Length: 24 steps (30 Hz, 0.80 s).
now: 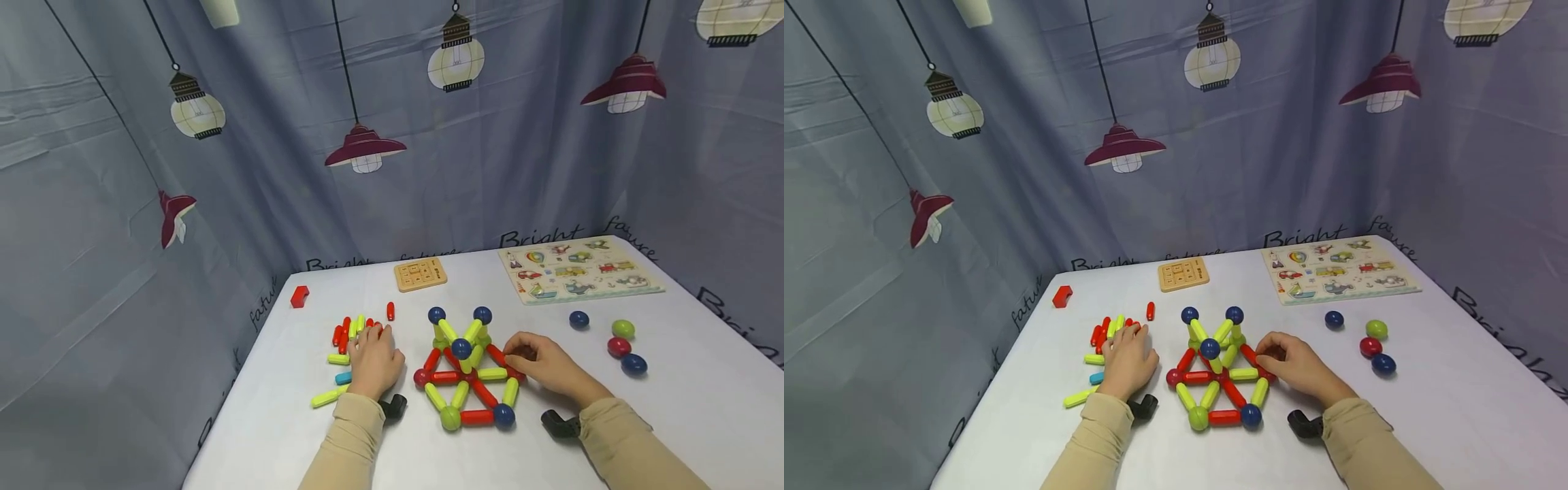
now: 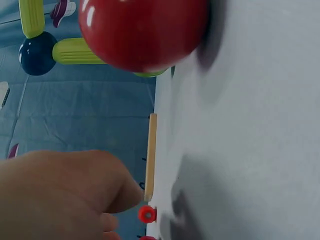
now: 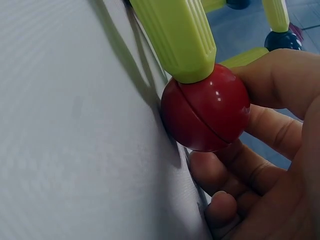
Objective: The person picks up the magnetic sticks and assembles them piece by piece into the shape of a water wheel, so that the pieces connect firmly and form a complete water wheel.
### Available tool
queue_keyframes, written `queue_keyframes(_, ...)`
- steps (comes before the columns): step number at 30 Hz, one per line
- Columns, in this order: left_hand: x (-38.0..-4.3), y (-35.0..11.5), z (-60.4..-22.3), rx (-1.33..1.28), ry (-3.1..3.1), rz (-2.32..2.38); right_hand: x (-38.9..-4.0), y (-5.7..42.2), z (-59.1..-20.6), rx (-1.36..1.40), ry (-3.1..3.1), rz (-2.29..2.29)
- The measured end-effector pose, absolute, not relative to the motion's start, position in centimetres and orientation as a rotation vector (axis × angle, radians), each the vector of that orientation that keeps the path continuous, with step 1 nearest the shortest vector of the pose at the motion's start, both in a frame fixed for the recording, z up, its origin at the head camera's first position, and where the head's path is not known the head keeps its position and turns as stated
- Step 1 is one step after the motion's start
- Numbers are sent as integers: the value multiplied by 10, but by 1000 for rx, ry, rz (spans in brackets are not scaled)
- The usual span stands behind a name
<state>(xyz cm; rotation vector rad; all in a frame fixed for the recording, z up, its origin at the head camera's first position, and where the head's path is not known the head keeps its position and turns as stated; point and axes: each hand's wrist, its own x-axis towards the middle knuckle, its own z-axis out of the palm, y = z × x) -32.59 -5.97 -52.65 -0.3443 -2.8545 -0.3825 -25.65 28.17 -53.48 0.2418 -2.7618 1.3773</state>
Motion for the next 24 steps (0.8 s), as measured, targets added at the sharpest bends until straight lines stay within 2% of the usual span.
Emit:
queue_keyframes(8, -324, -57, -533, -445, -2831, -325, -253, 280, -533, 239, -2788, 1389)
queue_keyframes(18, -328, -59, -531, -265, -2720, -527, -253, 279, -534, 232, -2793, 1389)
queue_keyframes(24, -326, -60, -527, -304, -2729, -546, -254, 278, -534, 237, -2783, 1397)
